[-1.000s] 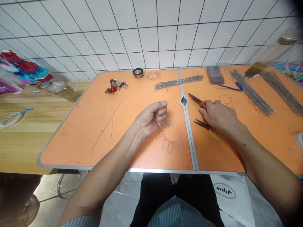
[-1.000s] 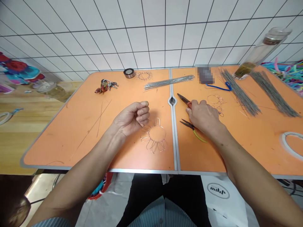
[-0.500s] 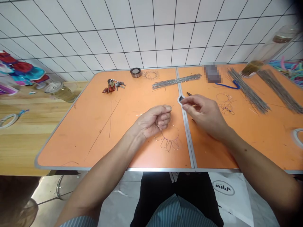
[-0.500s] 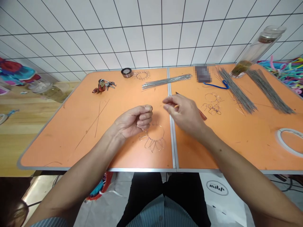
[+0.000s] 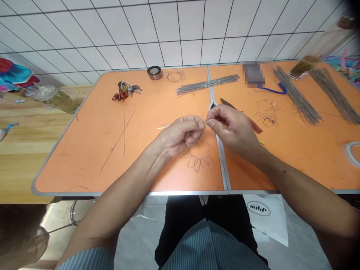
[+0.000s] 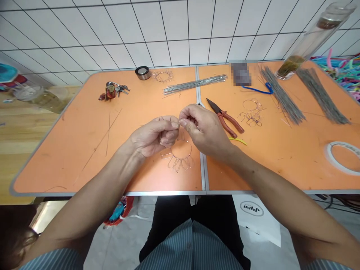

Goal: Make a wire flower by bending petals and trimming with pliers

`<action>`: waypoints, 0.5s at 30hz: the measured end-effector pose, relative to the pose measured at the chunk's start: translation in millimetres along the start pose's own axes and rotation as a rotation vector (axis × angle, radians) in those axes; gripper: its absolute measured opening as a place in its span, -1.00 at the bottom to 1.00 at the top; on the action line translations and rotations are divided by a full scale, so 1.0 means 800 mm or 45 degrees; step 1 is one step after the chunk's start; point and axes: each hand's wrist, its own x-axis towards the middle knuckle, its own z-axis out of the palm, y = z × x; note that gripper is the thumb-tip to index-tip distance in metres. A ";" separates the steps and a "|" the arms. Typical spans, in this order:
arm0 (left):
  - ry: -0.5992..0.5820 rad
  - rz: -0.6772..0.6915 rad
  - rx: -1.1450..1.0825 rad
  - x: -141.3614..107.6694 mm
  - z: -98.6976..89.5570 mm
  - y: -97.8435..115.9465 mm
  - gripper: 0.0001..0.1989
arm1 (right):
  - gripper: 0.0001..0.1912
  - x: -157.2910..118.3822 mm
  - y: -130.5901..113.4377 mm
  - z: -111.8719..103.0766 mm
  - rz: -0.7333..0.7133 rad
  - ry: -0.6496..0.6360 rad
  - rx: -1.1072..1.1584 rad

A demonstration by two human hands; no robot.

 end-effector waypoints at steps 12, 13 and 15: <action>0.086 0.344 0.206 0.003 0.000 -0.011 -0.84 | -0.69 0.006 0.005 -0.002 0.288 0.029 0.509; 0.080 0.341 0.205 0.004 0.001 -0.013 -0.84 | -0.66 0.005 0.007 0.000 0.293 0.014 0.530; 0.074 0.339 0.237 0.005 0.002 -0.015 -0.85 | -0.63 0.005 0.011 0.003 0.300 -0.010 0.571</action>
